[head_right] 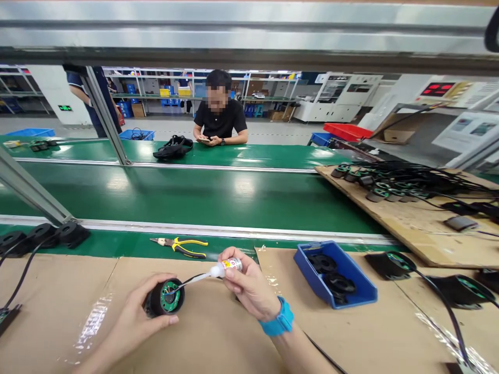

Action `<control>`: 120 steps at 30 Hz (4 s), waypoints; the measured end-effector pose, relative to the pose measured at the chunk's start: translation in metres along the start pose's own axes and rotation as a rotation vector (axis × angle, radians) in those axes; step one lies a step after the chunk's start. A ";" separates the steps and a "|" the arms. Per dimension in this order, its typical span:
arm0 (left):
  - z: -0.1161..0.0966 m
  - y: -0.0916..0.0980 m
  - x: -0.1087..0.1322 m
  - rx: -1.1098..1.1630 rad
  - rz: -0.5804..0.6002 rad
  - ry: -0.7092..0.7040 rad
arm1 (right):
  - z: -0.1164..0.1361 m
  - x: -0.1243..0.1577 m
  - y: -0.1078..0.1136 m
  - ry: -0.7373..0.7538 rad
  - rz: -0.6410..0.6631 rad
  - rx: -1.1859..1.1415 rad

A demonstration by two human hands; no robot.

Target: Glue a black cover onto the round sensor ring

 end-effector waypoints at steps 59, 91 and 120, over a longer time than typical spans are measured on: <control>-0.007 -0.020 0.007 -0.284 0.077 -0.049 | 0.029 0.022 -0.074 0.206 0.086 1.109; -0.010 -0.019 0.007 -0.273 0.056 -0.082 | 0.029 0.023 -0.079 0.208 0.130 1.077; 0.006 -0.058 0.006 0.924 0.334 0.070 | 0.032 0.034 -0.075 0.340 -0.048 0.917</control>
Point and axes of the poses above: each hand's wrist, its own x-axis away from the middle knuckle, its own y-axis out of the back of the hand, z = x × y, the point moved 4 cm from there along -x, towards the middle knuckle, and after that the axes turned 15 degrees about z, right-handed, at the moved point
